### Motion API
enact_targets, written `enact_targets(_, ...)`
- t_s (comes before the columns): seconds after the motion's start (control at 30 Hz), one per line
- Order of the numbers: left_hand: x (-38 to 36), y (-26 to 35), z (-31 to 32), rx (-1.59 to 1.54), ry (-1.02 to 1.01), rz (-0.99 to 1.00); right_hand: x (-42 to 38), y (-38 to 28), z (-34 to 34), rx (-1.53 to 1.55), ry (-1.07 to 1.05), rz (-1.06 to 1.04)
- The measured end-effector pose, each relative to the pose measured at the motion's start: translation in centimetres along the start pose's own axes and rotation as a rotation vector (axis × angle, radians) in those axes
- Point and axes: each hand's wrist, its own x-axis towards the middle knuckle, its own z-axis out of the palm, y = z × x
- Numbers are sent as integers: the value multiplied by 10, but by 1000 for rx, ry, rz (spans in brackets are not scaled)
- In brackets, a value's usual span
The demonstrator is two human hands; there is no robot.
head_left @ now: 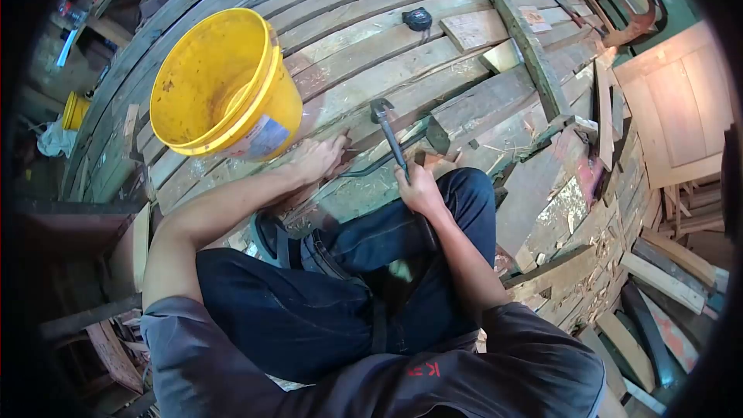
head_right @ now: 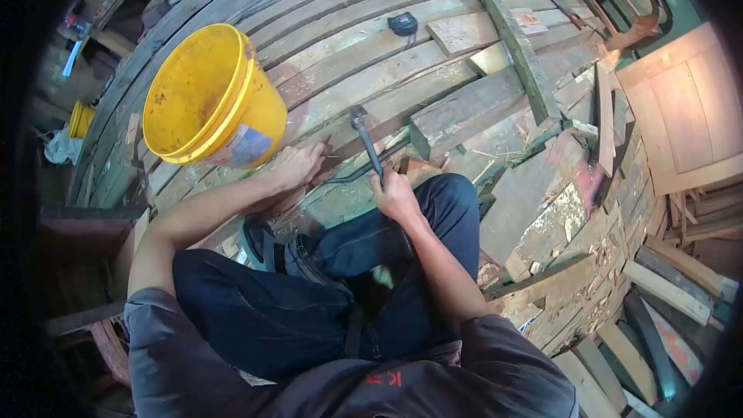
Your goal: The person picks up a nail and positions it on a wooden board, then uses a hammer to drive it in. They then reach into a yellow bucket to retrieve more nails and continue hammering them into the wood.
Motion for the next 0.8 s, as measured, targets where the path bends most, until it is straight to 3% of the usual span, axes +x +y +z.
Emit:
enact_targets(0.1, 0, -2, -2, 101, -72, 68, 1, 2, -1, -21, -46, 19)
enact_targets(0.47, 11, 3, -2, 2, -14, -41, 1, 5, 2, 41, -29, 29)
enact_targets(0.57, 8, 7, -9, -61, 168, 36, -4, -6, -7, 63, -16, 37)
enact_targets(0.63, 7, 12, -17, -101, 178, 31, -9, -24, -21, 30, -66, 68)
enact_targets(0.7, 7, 14, -23, -135, 229, 97, 0, -19, -10, 34, 38, -6)
enact_targets(0.8, 3, 22, -30, -137, 125, 197, 11, -24, -4, -79, 150, -52)
